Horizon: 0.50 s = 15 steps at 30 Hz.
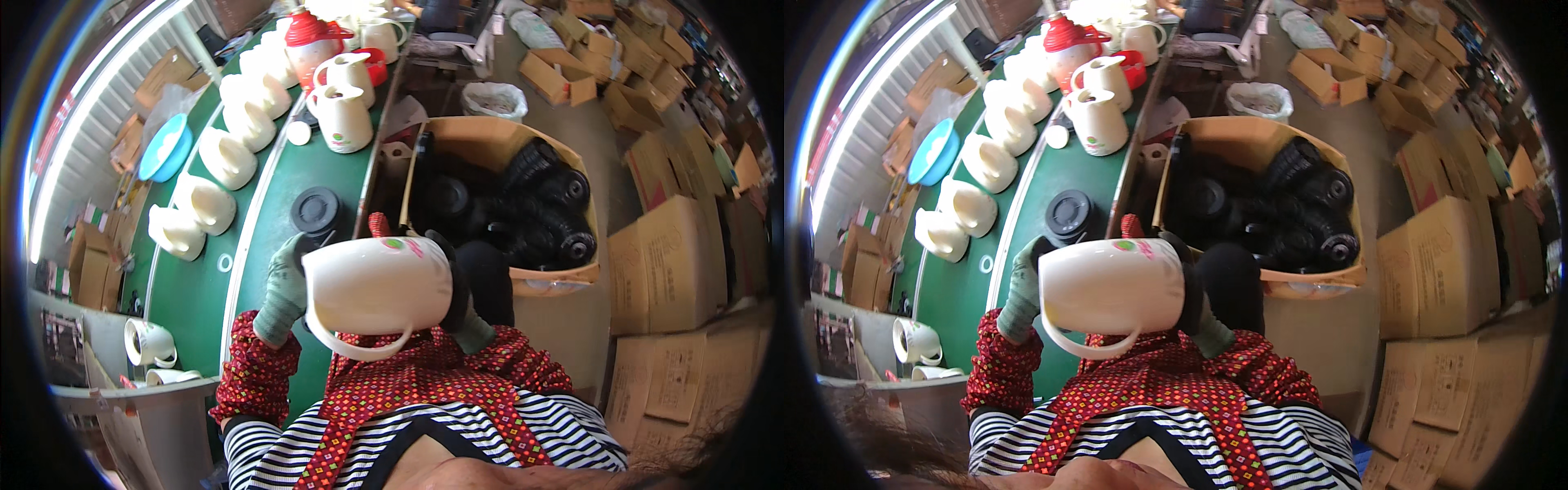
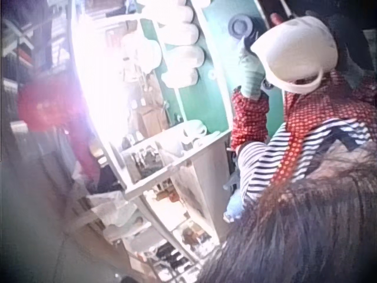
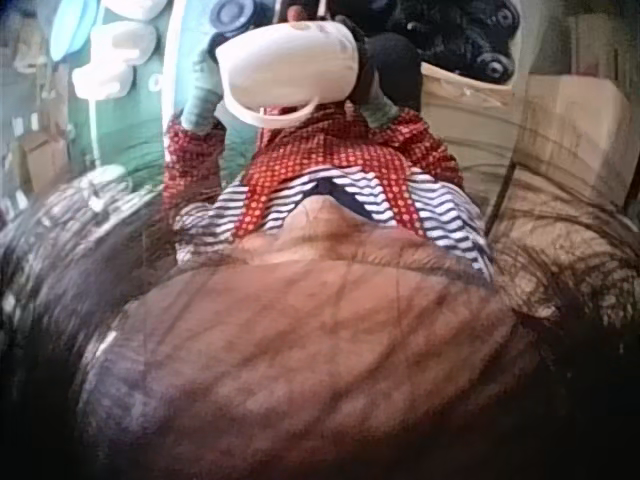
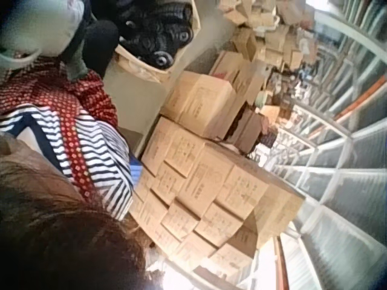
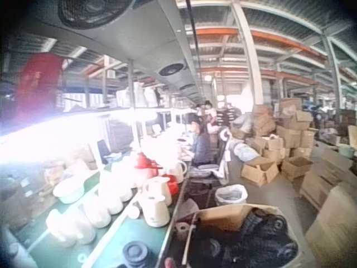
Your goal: The person assembles white plastic pitchers by inserting black lids and internal components. They pick each pitcher from a conveyor belt, insert the parts, and place the finished unit back on the belt.
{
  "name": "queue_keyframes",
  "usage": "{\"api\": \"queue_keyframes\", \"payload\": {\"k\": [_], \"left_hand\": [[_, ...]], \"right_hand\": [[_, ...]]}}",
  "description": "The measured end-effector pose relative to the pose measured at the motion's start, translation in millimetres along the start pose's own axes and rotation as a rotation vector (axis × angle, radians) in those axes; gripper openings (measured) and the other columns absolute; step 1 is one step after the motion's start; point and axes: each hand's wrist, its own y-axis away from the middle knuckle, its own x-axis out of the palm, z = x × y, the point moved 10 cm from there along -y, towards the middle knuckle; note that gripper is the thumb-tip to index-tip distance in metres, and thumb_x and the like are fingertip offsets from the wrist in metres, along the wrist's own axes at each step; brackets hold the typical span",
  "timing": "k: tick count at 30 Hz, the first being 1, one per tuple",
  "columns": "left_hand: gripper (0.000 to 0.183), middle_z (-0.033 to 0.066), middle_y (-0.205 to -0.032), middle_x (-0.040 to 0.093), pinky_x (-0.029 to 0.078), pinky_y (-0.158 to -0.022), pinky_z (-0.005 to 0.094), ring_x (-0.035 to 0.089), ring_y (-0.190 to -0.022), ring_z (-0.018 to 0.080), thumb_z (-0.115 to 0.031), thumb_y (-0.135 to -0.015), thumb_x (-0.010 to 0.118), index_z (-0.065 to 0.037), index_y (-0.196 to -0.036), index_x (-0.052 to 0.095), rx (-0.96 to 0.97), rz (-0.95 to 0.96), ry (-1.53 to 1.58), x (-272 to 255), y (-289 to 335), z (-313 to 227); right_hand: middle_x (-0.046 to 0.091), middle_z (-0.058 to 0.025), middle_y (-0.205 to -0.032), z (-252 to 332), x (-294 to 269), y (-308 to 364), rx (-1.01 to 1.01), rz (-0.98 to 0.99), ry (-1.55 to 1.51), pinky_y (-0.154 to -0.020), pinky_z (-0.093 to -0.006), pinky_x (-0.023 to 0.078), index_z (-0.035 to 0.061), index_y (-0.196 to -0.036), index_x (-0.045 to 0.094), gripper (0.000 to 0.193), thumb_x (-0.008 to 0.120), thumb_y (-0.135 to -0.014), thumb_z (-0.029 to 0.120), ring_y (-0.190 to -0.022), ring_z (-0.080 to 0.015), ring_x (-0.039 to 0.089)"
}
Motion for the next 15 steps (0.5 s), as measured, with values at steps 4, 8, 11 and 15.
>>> {"api": "queue_keyframes", "payload": {"k": [4, 8, 11, 15], "left_hand": [[0.03, 0.0228, -0.097, 0.065, 0.053, -0.076, 0.0498, 0.065, -0.087, 0.0466, -0.016, -0.082, 0.071, -0.001, -0.106, 0.062, 0.112, -0.047, -0.431, -12, -8, -82], [0.054, 0.0272, -0.119, 0.058, 0.054, -0.085, 0.0556, 0.064, -0.099, 0.0494, -0.023, -0.078, 0.078, -0.002, -0.123, 0.055, -0.011, 0.145, -0.589, 13, -1, -94], [0.08, 0.0262, -0.133, 0.057, 0.054, -0.097, 0.0529, 0.063, -0.115, 0.0488, -0.018, -0.074, 0.086, -0.001, -0.143, 0.05, 0.146, 0.121, -0.349, 5, 3, -117], [0.089, 0.0318, -0.163, 0.031, 0.045, -0.114, 0.0507, 0.038, -0.151, 0.048, -0.018, -0.071, 0.092, -0.01, -0.15, 0.053, 0.371, 0.232, -0.168, -7, 23, -120]], "right_hand": [[0.045, -0.0163, -0.161, 45, 25, -11, -0.02, -0.053, 0.153, -0.121, -0.0409, 0.039, -0.0004, -0.157, 0.042, 0.066, 0.066, -0.102, 0.027, -0.143, -0.0257, 0.049], [0.038, -0.023, -0.164, 103, 119, -19, -0.241, 0.422, 0.761, -0.123, -0.0476, 0.033, 0.0067, -0.158, 0.046, 0.09, 0.086, -0.084, 0.039, -0.149, -0.0384, 0.041], [0.035, -0.0263, -0.163, 104, 143, -11, -0.193, 0.619, 1.129, -0.121, -0.0537, 0.034, 0.0172, -0.157, 0.051, 0.095, 0.093, -0.075, 0.04, -0.148, -0.0467, 0.038], [0.036, -0.0307, -0.159, 111, 127, -6, -0.162, 0.543, 1.218, -0.121, -0.0551, 0.034, 0.0206, -0.154, 0.055, 0.093, 0.094, -0.072, 0.045, -0.146, -0.0497, 0.04]]}}
